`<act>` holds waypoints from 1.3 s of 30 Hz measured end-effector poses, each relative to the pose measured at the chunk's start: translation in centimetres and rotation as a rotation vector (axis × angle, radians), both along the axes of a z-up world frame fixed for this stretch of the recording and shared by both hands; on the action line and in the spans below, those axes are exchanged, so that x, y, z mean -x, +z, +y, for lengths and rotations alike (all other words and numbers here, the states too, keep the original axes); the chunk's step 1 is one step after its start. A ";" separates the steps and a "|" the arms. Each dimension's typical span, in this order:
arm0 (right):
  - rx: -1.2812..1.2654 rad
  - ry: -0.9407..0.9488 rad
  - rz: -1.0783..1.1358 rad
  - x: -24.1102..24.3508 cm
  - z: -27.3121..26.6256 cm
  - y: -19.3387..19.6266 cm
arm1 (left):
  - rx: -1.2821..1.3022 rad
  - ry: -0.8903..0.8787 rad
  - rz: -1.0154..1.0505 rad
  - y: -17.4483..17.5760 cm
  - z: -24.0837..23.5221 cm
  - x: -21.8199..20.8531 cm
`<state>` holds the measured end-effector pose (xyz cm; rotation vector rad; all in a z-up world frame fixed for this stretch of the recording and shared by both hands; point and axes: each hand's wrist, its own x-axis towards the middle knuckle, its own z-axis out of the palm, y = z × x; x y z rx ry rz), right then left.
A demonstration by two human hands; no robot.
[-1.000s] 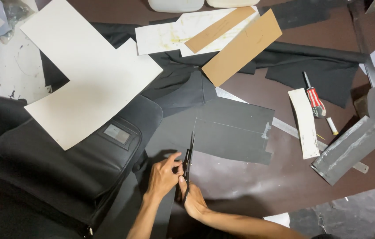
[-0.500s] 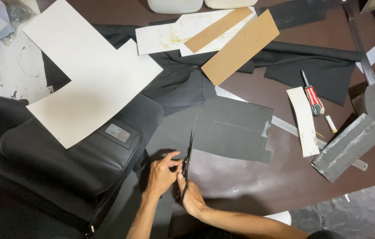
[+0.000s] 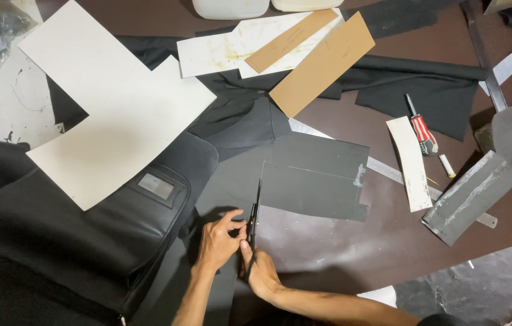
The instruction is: Cutting a piece of material with scissors and gluing a reinforcement strip onto it
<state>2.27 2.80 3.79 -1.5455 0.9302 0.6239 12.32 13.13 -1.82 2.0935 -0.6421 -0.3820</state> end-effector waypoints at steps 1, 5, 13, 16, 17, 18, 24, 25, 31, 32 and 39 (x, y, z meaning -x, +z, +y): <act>0.012 -0.002 -0.042 0.2 0.0 -0.4 | 0.000 -0.002 0.003 0.1 -0.1 -0.1; 0.011 -0.030 -0.135 0.5 -0.1 -0.5 | 0.005 0.018 0.065 0.4 -0.2 -0.2; -0.023 -0.080 -0.062 -1.1 -0.8 -0.6 | 0.059 0.025 0.056 1.2 0.3 -0.4; -0.037 -0.087 -0.030 -2.4 -1.4 0.9 | 0.058 0.005 0.072 1.5 0.4 -0.5; -0.038 -0.076 -0.003 -2.8 -1.5 1.5 | 0.055 -0.001 0.052 1.6 0.4 -0.6; -0.037 -0.078 -0.006 -2.7 -1.5 1.3 | 0.056 -0.003 0.050 1.6 0.4 -0.6; -0.042 -0.117 -0.108 -2.6 -1.3 1.1 | 0.049 -0.006 0.066 1.8 0.4 -0.7; -0.033 -0.108 -0.102 -2.6 -1.3 1.0 | 0.031 0.000 0.066 1.9 0.5 -0.7; -0.064 -0.134 -0.006 -4.7 -2.2 2.1 | 0.070 0.016 0.032 2.3 0.5 -0.6; -0.076 -0.135 -0.009 -5.0 -2.4 2.3 | 0.066 0.015 0.034 2.5 0.4 -0.7; -0.031 -0.121 -0.023 -4.5 -2.5 1.6 | 0.065 0.013 0.029 2.4 0.3 -0.7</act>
